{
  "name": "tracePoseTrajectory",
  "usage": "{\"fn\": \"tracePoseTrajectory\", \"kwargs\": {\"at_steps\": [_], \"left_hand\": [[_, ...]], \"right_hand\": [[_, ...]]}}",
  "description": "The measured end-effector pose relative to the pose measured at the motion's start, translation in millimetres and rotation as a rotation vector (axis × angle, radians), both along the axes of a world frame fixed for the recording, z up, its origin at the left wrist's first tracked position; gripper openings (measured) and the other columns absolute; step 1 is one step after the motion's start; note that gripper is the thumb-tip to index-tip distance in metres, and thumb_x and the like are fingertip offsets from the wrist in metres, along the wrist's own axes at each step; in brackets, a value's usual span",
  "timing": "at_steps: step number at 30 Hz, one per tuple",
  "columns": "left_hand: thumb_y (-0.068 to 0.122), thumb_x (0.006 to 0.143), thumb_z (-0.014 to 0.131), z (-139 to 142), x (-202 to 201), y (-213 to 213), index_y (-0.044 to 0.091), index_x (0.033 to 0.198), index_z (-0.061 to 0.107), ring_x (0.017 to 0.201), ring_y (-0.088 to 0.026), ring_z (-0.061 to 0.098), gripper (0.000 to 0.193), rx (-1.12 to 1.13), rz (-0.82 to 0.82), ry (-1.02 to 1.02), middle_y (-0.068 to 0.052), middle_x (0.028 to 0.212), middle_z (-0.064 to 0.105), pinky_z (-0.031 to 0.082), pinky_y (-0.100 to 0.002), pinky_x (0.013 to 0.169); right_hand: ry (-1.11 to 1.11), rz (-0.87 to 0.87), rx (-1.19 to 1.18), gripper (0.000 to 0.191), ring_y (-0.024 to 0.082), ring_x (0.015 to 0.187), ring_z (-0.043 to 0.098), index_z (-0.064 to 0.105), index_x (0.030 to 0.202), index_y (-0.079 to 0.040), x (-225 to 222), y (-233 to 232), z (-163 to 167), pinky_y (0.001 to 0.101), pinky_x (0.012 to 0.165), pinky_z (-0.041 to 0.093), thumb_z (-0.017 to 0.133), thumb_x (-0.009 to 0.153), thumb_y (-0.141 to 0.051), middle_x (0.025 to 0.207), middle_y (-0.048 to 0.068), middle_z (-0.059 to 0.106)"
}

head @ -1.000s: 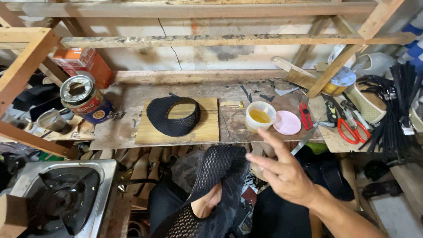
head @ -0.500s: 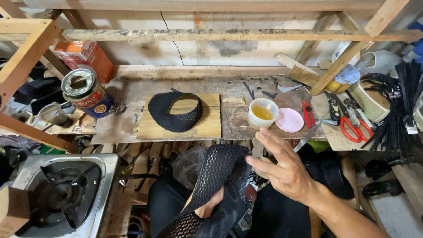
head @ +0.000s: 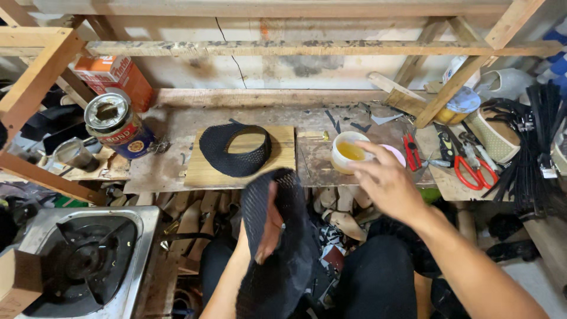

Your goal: The person applies a yellow liquid from a small cup onto the inner surface of a black shoe upper using their fingers. They repeatedly dip fingers into the cup and spread the liquid across the textured interior, then place the part on the workbench and repeat the process.

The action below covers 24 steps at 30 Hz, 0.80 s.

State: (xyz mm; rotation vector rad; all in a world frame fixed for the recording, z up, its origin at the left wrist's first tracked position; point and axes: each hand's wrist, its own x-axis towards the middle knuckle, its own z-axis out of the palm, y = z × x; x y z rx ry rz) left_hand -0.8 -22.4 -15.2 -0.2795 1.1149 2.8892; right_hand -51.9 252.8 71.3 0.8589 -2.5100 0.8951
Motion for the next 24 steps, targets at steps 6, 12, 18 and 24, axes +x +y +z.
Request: {"fn": "tracePoseTrajectory", "kwargs": {"at_steps": [6,12,18,24], "left_hand": [[0.009,0.097,0.067,-27.4,12.5,10.9,0.008,0.113,0.069,0.081,-0.010,0.063,0.017,-0.009,-0.009,-0.026,-0.001,0.098,0.067,0.049,-0.026,0.068],[0.022,0.102,0.067,-26.9,18.6,2.4,0.005,0.109,0.071,0.054,-0.017,0.051,0.019,-0.153,0.040,-0.130,-0.007,0.076,0.058,0.039,-0.032,0.045],[0.020,0.101,0.065,-21.4,29.1,2.9,0.004,0.109,0.070,0.057,-0.017,0.053,0.019,-0.111,-0.027,-0.106,-0.007,0.078,0.060,0.042,-0.032,0.048],[0.017,0.101,0.063,-9.7,31.3,6.1,0.003,0.109,0.070,0.061,-0.017,0.055,0.018,-0.077,-0.084,-0.079,-0.007,0.081,0.061,0.045,-0.031,0.051]], "right_hand": [[-0.088,-0.234,0.326,0.056,0.039,0.144,0.033,0.079,0.115,-0.014,-70.5,-9.0,-19.8,0.0596,0.112,0.030,0.074,0.077,-0.055,0.160,0.016,0.036],[-0.358,-0.297,0.545,0.056,0.035,0.154,0.012,0.083,0.106,-0.017,-87.1,-6.7,-19.9,0.0609,0.117,0.020,0.070,0.078,-0.064,0.169,0.002,0.019],[-0.247,-0.056,-0.047,0.028,0.029,0.143,0.054,0.081,0.092,-0.009,-42.6,-8.1,-18.0,0.0416,0.120,0.041,0.071,0.091,-0.035,0.152,0.005,0.059],[0.151,0.316,-0.060,0.046,0.041,0.146,0.040,0.070,0.125,-0.007,55.9,-37.8,-10.2,0.0481,0.119,0.034,0.076,0.080,-0.013,0.157,0.021,0.037]]}}
